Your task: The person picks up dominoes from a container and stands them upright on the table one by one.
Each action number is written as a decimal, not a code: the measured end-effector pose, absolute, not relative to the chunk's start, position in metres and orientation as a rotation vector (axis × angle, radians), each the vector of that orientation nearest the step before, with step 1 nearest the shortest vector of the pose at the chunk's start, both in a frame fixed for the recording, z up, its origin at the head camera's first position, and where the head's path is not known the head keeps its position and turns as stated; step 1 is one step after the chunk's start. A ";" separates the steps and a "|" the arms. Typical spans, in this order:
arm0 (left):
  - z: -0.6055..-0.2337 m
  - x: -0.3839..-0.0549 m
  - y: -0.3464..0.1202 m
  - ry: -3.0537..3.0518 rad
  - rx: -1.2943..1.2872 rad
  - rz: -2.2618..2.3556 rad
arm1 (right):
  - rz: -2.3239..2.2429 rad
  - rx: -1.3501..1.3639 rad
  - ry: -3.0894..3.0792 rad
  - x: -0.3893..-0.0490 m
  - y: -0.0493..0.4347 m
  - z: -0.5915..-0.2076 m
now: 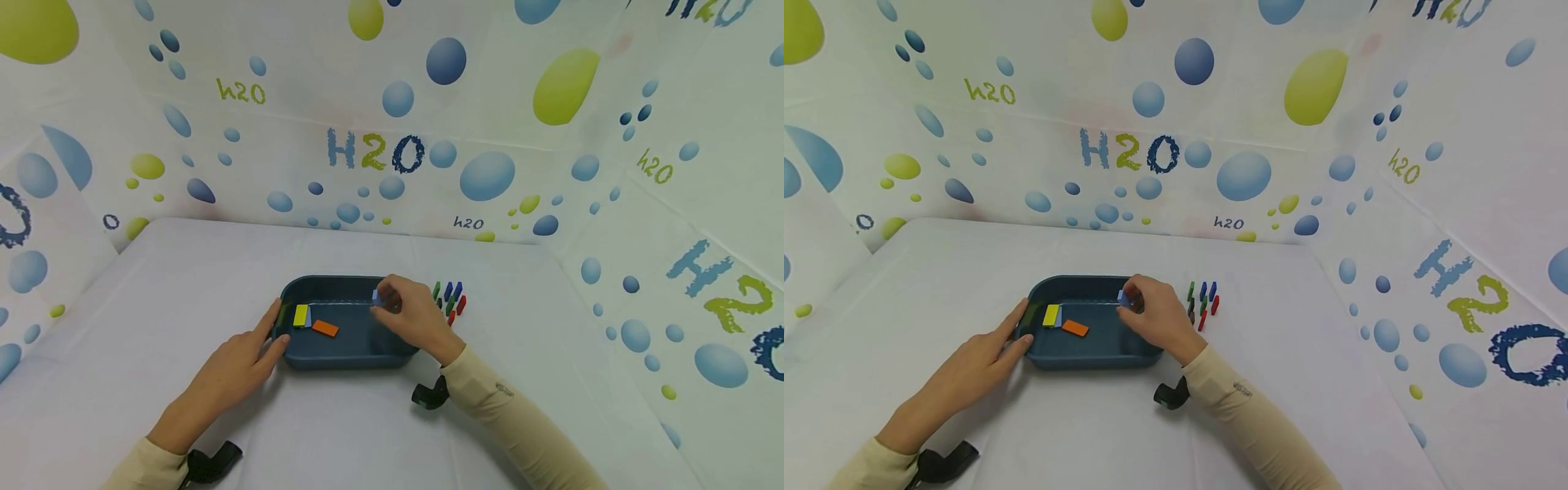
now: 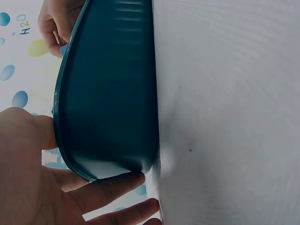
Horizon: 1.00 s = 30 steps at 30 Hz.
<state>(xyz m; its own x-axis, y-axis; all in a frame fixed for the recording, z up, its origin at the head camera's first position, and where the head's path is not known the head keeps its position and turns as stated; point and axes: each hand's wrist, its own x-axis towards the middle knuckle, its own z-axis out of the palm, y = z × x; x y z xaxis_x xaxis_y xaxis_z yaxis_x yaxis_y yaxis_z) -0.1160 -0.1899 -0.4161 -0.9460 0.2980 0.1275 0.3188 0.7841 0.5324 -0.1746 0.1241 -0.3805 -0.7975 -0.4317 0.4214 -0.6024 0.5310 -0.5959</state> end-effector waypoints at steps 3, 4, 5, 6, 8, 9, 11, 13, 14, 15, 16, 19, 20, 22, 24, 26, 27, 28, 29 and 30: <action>-0.416 -0.116 -0.190 -2.936 -0.504 -0.880 | 1.116 0.849 -2.545 -0.173 0.130 -0.383; -0.416 -0.115 -0.191 -2.936 -0.502 -0.879 | 1.118 0.842 -2.545 -0.172 0.132 -0.383; -0.416 -0.115 -0.191 -2.937 -0.498 -0.879 | 1.118 0.835 -2.546 -0.172 0.134 -0.383; -0.416 -0.115 -0.191 -2.937 -0.496 -0.877 | 1.118 0.833 -2.542 -0.172 0.136 -0.384; -0.416 -0.114 -0.192 -2.939 -0.491 -0.873 | 1.114 0.826 -2.534 -0.171 0.140 -0.385; -0.415 -0.114 -0.192 -2.938 -0.491 -0.873 | 1.117 0.827 -2.526 -0.171 0.141 -0.385; -0.414 -0.113 -0.192 -2.936 -0.487 -0.875 | 1.117 0.820 -2.517 -0.171 0.145 -0.385; -0.414 -0.113 -0.193 -2.936 -0.485 -0.876 | 1.119 0.815 -2.508 -0.171 0.148 -0.386; -0.414 -0.113 -0.193 -2.935 -0.485 -0.877 | 1.121 0.812 -2.507 -0.171 0.149 -0.386; -0.414 -0.113 -0.193 -2.934 -0.483 -0.877 | 1.128 0.810 -2.505 -0.171 0.151 -0.386; -0.414 -0.112 -0.193 -2.934 -0.481 -0.878 | 1.129 0.804 -2.507 -0.171 0.152 -0.387; -0.414 -0.113 -0.191 -2.939 -0.486 -0.875 | 1.136 0.781 -2.502 -0.169 0.158 -0.388; -0.414 -0.113 -0.191 -2.938 -0.487 -0.882 | 1.137 0.773 -2.500 -0.168 0.160 -0.388; -0.414 -0.113 -0.189 -2.935 -0.495 -0.887 | 1.138 0.761 -2.495 -0.167 0.164 -0.389; -0.415 -0.112 -0.188 -2.928 -0.499 -0.895 | 1.144 0.760 -2.490 -0.167 0.166 -0.389; -0.415 -0.111 -0.188 -2.923 -0.499 -0.899 | 1.139 0.764 -2.485 -0.167 0.167 -0.389; -0.416 -0.111 -0.188 -2.925 -0.494 -0.893 | 1.134 0.762 -2.484 -0.167 0.167 -0.389; -0.416 -0.112 -0.188 -2.924 -0.492 -0.893 | 1.128 0.762 -2.481 -0.167 0.168 -0.388; -0.417 -0.111 -0.188 -2.923 -0.489 -0.896 | 1.122 0.760 -2.479 -0.167 0.168 -0.388; -0.417 -0.112 -0.189 -2.922 -0.487 -0.896 | 1.113 0.756 -2.480 -0.167 0.168 -0.388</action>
<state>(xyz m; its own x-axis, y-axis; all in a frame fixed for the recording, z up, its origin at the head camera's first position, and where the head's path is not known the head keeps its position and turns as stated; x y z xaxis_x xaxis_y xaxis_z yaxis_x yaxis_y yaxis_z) -0.1116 -0.1887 -0.4175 -0.9494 0.2833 0.1356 0.3107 0.7830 0.5388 -0.1669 0.1684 -0.3879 -0.8095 -0.3349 0.4823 -0.5829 0.5568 -0.5918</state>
